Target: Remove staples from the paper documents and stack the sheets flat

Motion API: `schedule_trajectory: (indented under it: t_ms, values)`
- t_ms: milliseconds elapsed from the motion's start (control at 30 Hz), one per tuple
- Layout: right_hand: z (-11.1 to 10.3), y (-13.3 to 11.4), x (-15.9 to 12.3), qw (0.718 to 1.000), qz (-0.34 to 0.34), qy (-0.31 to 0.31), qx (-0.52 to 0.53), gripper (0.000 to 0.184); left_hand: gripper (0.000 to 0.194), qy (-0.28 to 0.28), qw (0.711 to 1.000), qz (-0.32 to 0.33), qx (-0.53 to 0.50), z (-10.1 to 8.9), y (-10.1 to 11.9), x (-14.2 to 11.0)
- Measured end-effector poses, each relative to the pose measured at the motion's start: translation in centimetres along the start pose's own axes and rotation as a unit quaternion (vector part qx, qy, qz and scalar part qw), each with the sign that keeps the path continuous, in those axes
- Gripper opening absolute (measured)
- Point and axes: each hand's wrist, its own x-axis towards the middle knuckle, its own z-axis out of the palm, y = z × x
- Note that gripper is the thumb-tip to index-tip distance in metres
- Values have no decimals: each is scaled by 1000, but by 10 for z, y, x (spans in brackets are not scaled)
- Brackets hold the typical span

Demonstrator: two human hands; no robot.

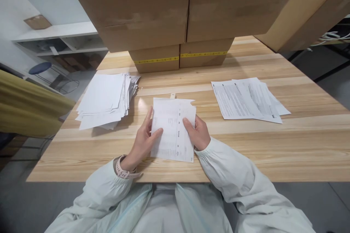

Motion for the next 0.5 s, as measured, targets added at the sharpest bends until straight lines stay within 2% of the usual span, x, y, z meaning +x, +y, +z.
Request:
schedule_trajectory:
  t_ms: [200,367,500]
  values:
    - [0,2,1,1000,10,0,9,45,91,-5,999,-32,-18,1,2,0]
    - [0,0,0,1000,17,3,15,45,86,-4,999,-30,-23,1,1,0]
    - [0,-2,0,1000,12,5,8,45,89,-5,999,-36,-40,2,2,0]
